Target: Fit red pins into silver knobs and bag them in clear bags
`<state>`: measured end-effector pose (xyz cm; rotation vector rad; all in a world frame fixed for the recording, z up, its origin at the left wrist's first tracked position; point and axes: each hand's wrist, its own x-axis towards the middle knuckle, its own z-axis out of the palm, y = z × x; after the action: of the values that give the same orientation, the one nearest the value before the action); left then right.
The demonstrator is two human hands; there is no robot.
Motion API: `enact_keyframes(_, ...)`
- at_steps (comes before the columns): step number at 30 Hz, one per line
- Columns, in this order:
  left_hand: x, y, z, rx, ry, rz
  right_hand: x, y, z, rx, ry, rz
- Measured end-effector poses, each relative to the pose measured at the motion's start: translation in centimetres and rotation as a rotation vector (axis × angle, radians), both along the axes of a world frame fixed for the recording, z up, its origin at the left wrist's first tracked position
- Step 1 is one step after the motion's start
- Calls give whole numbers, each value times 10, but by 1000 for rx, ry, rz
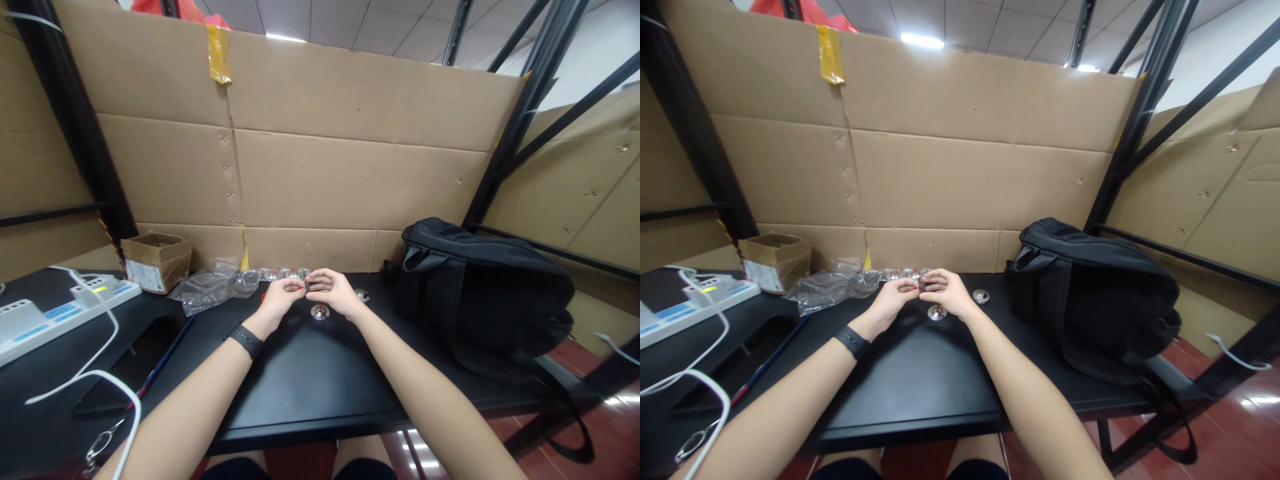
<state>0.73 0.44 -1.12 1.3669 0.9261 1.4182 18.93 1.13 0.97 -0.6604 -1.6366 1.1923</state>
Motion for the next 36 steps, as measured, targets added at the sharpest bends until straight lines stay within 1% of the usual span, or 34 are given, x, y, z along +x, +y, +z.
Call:
enact_keyframes(4,-2,2,1,14,4,18,-2,-1,2,26,-12,-4)
enact_keyframes(10,-2,0,6,75,101,27,-1,-3,7,37,-7,-40)
enact_keyframes(13,0,-1,8,91,102,28,-1,-4,9,41,-13,-63)
enact_keyframes(17,0,-1,7,89,96,1,-1,-5,10,57,-28,-80)
enact_keyframes(22,-1,-1,5,16,40,-30,0,-4,9,72,-34,-75)
enact_keyframes(25,-1,-3,7,-6,-13,-43,-1,-4,8,65,-27,-83)
enact_keyframes(29,0,-5,9,3,10,-105,-3,-5,8,78,-44,-73)
enact_keyframes(31,1,-5,9,7,22,-105,-3,-7,8,117,-79,-82)
enact_keyframes(36,3,-4,5,3,45,-98,-1,-10,12,319,-251,-156)
